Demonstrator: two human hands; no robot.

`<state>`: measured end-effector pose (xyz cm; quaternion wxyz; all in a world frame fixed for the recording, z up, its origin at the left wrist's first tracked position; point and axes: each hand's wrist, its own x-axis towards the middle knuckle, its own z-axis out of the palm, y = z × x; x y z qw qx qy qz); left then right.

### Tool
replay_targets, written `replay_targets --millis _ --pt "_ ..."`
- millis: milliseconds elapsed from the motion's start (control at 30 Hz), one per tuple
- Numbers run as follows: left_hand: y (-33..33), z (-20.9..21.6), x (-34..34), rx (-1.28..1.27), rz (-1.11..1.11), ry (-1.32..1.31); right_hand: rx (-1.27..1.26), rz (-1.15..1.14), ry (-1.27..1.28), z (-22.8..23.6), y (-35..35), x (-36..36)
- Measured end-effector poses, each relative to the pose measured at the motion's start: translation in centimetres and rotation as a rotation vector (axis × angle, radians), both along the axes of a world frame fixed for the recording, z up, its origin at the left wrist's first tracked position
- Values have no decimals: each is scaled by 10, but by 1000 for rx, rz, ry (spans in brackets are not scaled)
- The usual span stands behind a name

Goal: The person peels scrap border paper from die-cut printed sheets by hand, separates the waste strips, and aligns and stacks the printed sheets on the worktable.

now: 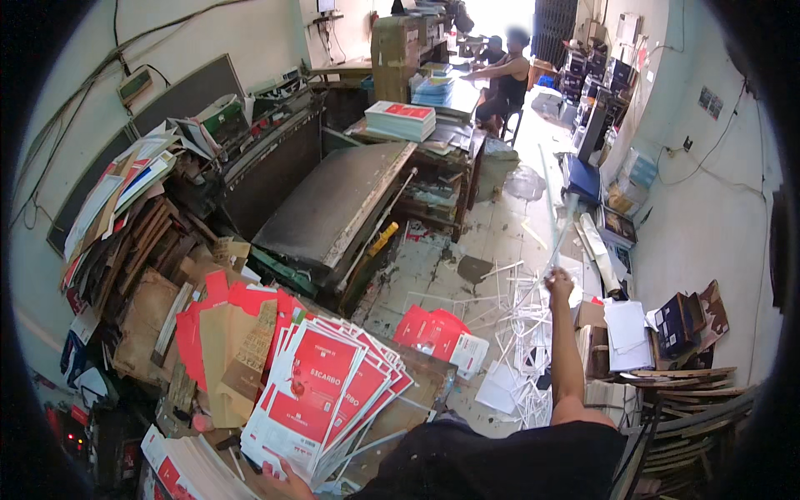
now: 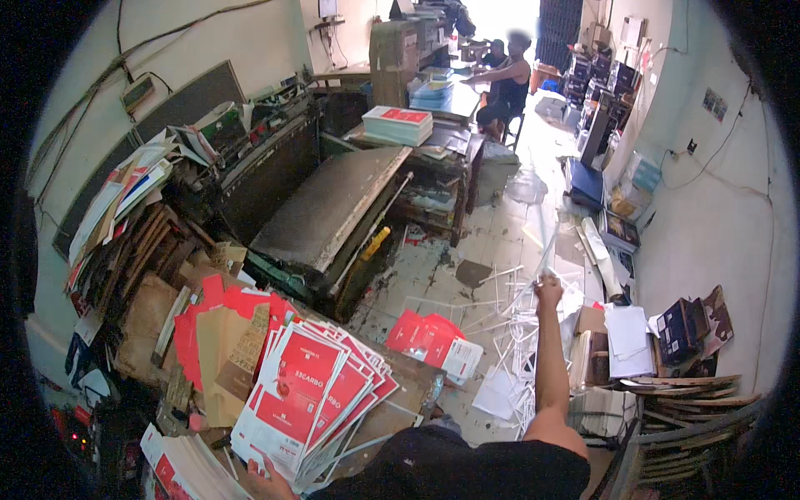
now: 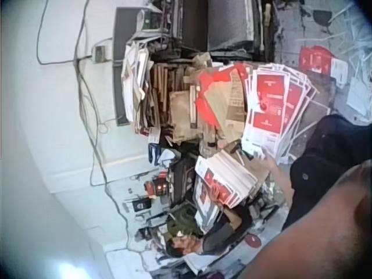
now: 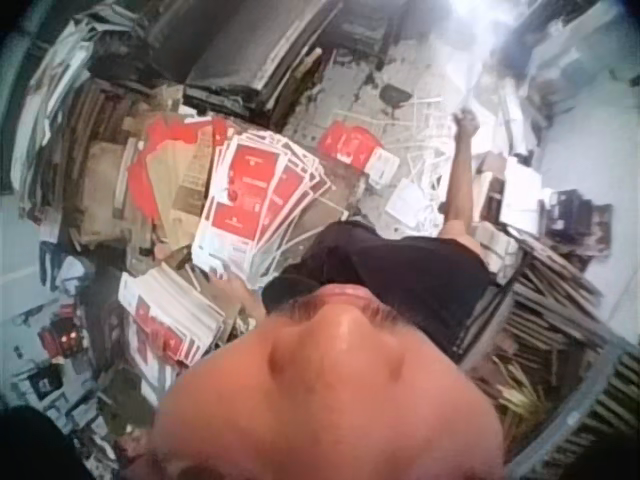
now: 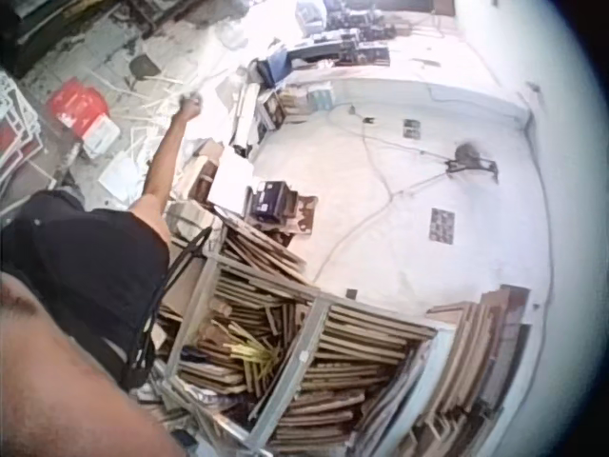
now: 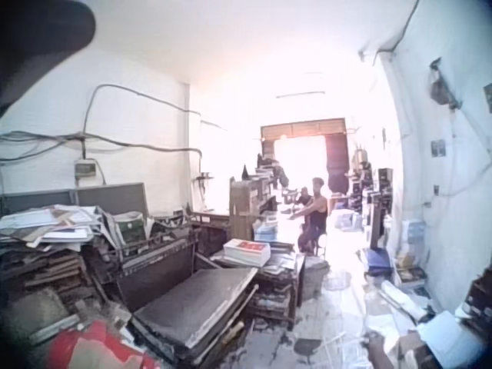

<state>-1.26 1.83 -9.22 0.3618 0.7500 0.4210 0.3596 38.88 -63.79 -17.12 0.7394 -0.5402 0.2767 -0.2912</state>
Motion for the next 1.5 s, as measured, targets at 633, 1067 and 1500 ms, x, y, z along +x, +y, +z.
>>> replay_targets --millis 633,1067,1500 --pt "70 -116 -80 -1113 -171 -248 -1000 1156 -122 -2 389 -57" --pt "42 -44 -36 -372 369 232 -1365 1497 -87 16 477 -102" --pt "50 -28 -56 -349 273 324 -1025 1641 -182 -28 475 -15"
